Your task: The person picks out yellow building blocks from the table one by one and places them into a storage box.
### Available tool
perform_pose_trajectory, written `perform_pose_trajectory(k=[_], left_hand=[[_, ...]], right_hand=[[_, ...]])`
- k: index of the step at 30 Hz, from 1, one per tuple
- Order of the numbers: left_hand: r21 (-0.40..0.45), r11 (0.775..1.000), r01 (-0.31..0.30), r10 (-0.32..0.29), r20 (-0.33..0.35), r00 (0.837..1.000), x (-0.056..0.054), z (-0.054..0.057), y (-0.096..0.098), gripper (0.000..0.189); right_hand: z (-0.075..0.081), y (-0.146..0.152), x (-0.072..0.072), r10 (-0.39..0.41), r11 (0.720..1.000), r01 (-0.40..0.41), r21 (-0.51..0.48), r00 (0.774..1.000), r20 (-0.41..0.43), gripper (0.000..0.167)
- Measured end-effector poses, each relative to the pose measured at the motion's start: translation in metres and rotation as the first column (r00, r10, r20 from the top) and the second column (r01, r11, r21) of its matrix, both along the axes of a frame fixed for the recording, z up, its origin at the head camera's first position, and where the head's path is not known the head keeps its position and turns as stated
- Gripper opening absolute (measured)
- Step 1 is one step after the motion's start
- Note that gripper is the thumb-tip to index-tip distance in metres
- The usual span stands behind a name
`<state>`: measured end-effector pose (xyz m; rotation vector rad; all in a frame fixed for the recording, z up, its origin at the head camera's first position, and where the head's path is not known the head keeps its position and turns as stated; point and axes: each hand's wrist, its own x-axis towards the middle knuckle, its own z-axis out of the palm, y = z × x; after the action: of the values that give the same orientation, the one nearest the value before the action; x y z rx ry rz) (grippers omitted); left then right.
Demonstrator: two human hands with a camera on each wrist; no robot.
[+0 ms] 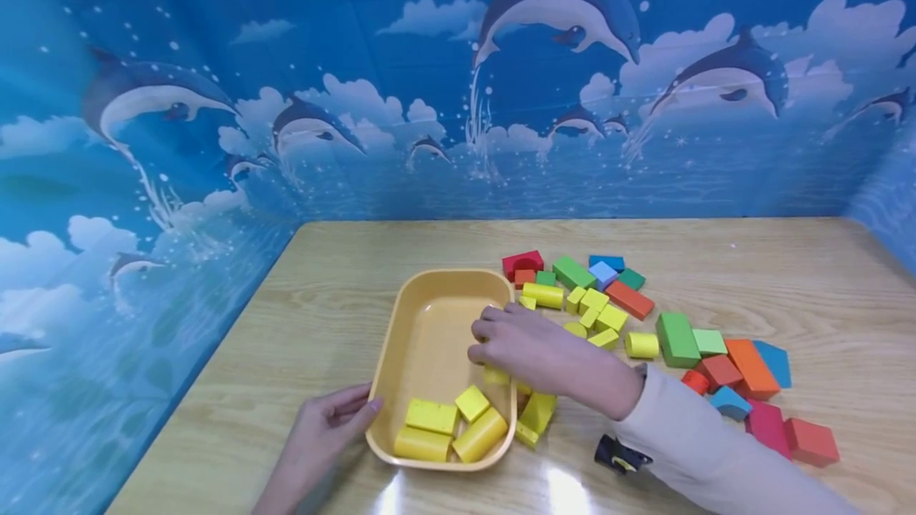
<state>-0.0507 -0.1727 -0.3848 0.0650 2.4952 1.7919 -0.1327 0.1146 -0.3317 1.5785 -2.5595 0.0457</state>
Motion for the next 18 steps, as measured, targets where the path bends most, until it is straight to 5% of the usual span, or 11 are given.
perform_pose_trajectory(k=[7,18], left_hand=[[-0.01,1.0,-0.002,0.002,0.004,1.0,0.0,0.001,-0.001,0.04],[-0.013,1.0,-0.012,0.012,0.015,1.0,-0.001,0.001,0.0,0.04]], right_hand=[[-0.012,-0.006,-0.001,0.044,0.999,-0.046,0.006,0.981,0.187,0.028],[-0.011,0.005,0.009,-0.055,0.998,0.058,-0.012,0.979,0.195,0.062]])
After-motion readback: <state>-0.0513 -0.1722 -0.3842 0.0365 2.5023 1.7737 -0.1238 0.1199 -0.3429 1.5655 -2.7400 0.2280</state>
